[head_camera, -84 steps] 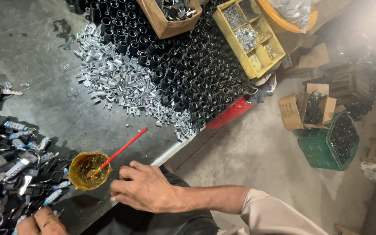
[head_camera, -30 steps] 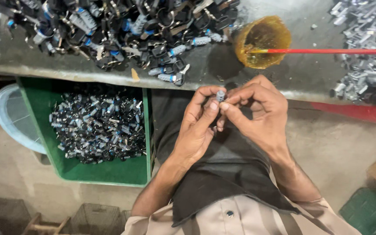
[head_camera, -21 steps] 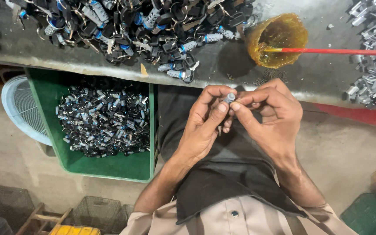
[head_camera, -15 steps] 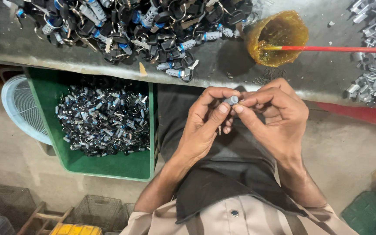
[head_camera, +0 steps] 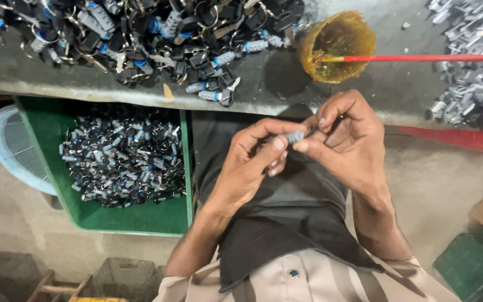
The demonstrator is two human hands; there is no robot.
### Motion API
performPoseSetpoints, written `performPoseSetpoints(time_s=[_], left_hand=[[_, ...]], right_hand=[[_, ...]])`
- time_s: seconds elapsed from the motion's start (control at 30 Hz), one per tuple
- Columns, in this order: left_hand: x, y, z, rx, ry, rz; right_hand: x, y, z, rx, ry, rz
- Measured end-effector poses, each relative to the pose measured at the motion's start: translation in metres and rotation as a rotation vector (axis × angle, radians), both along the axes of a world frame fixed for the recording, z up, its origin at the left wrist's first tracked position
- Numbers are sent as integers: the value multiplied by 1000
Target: The person sits at a workbench covered with piles of small lock cylinders and padlock parts. They pick up one cylinder at a time, hold it over a bowl of yellowish liquid, and coat it using a long red-handled brush, then set the treated cylinder back on the bench and reach for the next one.
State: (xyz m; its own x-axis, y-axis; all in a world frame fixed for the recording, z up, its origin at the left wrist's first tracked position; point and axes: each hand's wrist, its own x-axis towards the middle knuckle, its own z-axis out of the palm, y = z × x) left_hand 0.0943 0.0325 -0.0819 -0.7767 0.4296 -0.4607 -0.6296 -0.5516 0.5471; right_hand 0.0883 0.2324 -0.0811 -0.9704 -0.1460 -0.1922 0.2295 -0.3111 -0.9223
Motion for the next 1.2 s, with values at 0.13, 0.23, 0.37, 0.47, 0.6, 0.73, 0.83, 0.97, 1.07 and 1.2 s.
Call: performPoseSetpoints(time_s=[0.13, 0.23, 0.37, 0.47, 0.6, 0.73, 0.83, 0.97, 1.07, 1.2], left_hand=[[-7, -6, 13, -110, 125, -51], [-14, 1, 17, -142, 172, 44], [-29, 22, 0, 28, 25, 157], [-38, 30, -12, 190, -84, 216], [-42, 33, -14, 299, -142, 233], [-43, 35, -9, 338, -149, 205], [-39, 36, -6, 367, -172, 195], [-23, 22, -2, 433, -199, 162], [-6, -20, 4, 484, -63, 152], [-1, -114, 21, -572, 282, -251]], right_hand=[[-5, 13, 6, -158, -29, -175], [-14, 31, 21, 177, 127, -372], [-25, 52, 37, 896, 378, -266], [-26, 51, 35, 770, 312, -379], [-18, 54, 29, 372, 257, -603], [-11, 55, 33, 573, 203, -606], [-19, 44, 42, 637, 269, -577], [-36, 40, 66, 939, 233, -205], [-33, 34, 65, 1151, 263, 111], [-18, 20, 28, 1249, 393, 210]])
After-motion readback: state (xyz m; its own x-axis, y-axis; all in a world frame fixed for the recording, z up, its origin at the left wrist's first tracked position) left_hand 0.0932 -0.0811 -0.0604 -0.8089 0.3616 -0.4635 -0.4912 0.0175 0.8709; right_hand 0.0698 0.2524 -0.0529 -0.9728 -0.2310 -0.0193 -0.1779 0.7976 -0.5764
